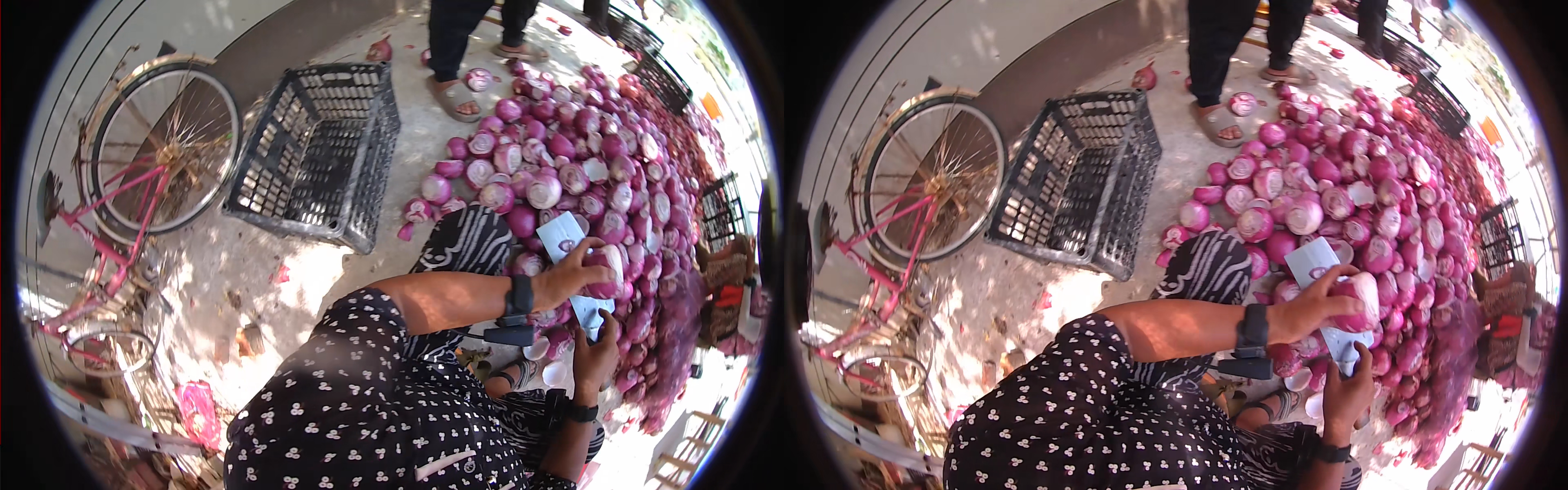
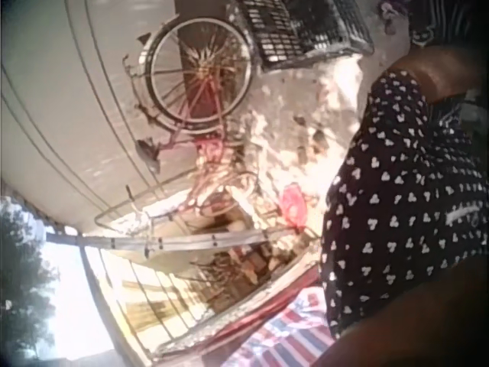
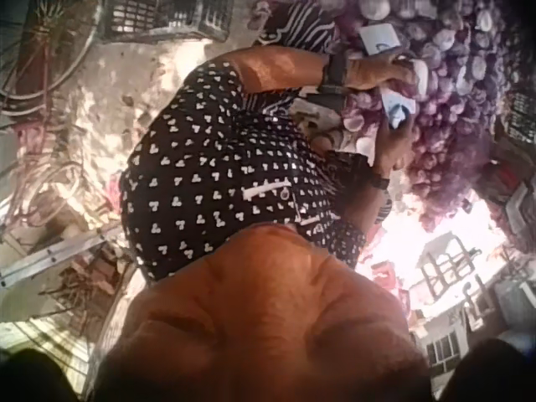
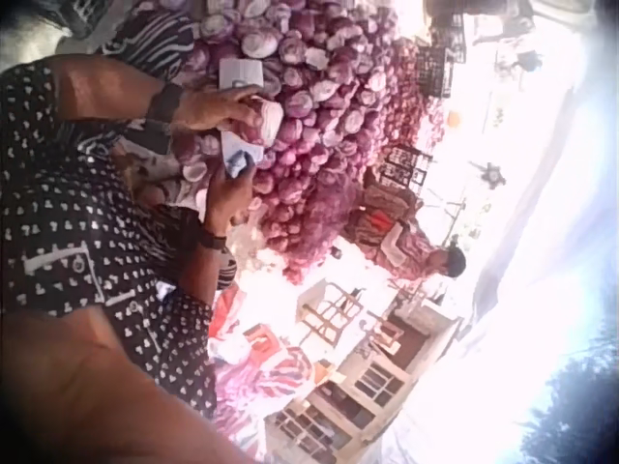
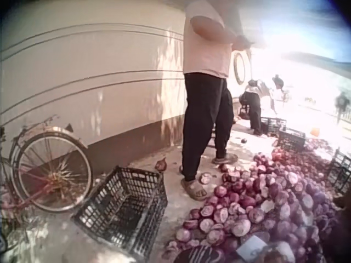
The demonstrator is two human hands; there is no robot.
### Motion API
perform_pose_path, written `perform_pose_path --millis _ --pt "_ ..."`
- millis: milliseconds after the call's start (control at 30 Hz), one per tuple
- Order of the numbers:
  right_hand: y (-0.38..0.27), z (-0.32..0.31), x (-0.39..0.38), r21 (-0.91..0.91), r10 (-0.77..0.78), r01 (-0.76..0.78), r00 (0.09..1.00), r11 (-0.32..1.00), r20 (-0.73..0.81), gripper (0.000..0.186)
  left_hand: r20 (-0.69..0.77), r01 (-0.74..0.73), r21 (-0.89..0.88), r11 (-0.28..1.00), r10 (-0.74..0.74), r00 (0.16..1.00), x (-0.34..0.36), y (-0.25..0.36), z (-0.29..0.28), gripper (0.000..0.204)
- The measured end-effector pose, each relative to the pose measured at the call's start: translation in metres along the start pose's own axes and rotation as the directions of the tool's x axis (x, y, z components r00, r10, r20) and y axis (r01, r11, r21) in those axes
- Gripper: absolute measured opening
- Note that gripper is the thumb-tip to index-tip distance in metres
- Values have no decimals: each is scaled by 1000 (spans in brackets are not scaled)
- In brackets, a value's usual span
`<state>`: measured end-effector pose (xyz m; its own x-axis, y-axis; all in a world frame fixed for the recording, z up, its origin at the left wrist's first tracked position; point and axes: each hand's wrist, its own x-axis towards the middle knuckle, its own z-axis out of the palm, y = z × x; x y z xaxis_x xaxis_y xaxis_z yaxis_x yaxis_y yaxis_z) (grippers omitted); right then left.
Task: The person peels red onions by hand, slices them with a cleaver, and places the peeled onions into a black plastic crate.
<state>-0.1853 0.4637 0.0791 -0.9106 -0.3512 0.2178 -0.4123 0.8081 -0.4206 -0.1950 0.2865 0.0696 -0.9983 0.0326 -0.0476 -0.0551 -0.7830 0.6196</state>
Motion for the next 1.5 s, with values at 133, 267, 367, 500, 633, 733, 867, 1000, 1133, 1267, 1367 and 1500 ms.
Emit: perform_pose_path --millis 133,267,367,500,633,733,867,1000,1133,1267,1367,1500 --pt "-6 5 0 224 -15 0 998 975 63 46 -70 -72 241 968 92 993 9 -2 -1 71" --pt "10 8 3 154 -2 -13 995 988 101 47 -112 -147 394 907 206 972 15 1 -3 76" --pt "7 9 4 275 42 -80 989 958 139 47 -163 -171 423 890 261 952 20 3 -9 76" --pt "9 8 8 269 17 -51 992 962 128 46 -193 -228 441 868 339 921 22 11 -13 75" --pt "27 8 11 429 5 -69 989 901 149 46 -230 -295 482 825 444 866 26 19 -16 75" --pt "35 -1 9 354 41 -98 985 930 166 46 -226 -308 396 865 416 881 24 28 -16 77" --pt "46 -7 8 249 37 -73 988 966 148 44 -320 -357 509 783 558 766 36 20 -25 77" --pt "35 -18 6 214 69 -106 982 971 174 42 -391 -324 529 785 563 728 35 28 -26 78" --pt "44 -17 4 261 -83 65 995 963 60 42 -412 -357 575 736 637 651 42 24 -40 79" --pt "48 -21 8 309 -22 33 999 951 -38 41 -444 -379 517 768 619 648 46 25 -44 76" --pt "73 -31 5 392 121 -98 992 915 -34 44 -413 -327 250 911 406 816 30 38 -19 69" --pt "38 -20 12 619 258 -222 966 753 32 47 -342 -224 23 974 218 914 9 45 -37 53"
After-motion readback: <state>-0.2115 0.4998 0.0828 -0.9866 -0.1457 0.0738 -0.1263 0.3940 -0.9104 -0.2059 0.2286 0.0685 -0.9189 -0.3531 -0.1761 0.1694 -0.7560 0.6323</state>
